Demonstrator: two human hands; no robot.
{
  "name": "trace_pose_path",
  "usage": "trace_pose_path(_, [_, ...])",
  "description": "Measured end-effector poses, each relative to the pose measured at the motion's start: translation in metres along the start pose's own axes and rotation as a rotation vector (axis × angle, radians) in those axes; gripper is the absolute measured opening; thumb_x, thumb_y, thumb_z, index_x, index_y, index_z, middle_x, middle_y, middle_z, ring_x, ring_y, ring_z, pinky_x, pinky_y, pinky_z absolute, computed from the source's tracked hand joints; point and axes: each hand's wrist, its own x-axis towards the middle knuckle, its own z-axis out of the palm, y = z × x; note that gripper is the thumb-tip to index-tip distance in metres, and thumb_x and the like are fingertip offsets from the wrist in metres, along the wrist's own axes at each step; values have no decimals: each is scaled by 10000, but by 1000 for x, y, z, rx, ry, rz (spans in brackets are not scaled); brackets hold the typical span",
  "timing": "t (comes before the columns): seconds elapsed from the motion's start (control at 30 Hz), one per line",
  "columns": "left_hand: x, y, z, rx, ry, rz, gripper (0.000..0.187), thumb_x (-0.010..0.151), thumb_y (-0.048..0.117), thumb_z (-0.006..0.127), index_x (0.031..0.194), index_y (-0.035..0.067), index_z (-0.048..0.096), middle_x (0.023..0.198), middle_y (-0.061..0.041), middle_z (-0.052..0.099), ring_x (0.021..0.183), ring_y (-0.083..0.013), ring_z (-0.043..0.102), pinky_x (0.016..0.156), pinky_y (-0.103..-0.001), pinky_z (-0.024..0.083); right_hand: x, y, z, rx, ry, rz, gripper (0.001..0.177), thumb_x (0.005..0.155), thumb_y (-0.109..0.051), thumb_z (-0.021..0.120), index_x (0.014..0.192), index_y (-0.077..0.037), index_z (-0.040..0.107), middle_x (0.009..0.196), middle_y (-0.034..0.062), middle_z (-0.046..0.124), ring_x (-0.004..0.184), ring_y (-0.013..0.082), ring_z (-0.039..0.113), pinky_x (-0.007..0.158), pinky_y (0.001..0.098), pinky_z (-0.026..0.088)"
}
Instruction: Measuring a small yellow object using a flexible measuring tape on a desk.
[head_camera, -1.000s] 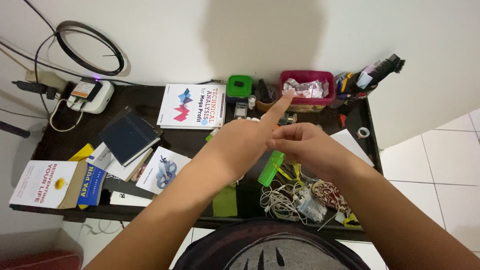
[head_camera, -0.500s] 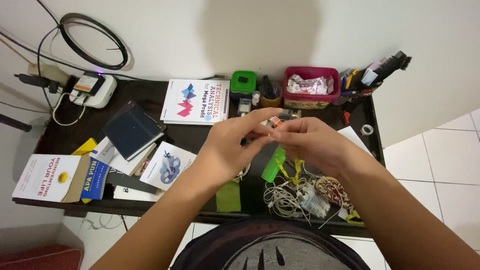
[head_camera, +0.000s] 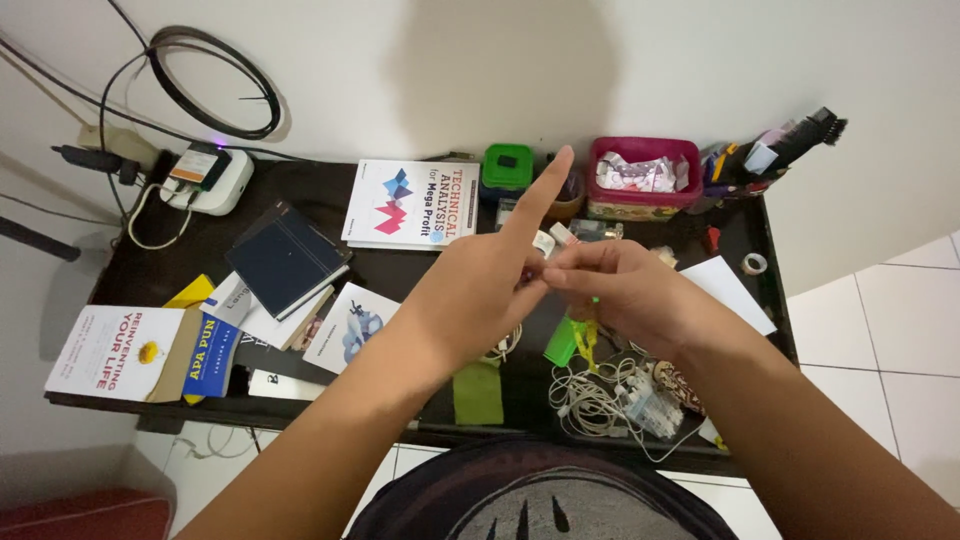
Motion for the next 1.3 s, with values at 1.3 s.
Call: trace_pose_path(1.3, [-34, -46, -18, 394, -343, -108, 1235, 785, -6, 688, 1586, 240, -218, 836, -189, 728, 717, -360, 724, 623, -473, 566, 29, 21, 94, -277, 20, 23, 242, 889, -124, 695, 1051, 18, 804, 954, 73, 807, 852, 123, 709, 812, 289, 563])
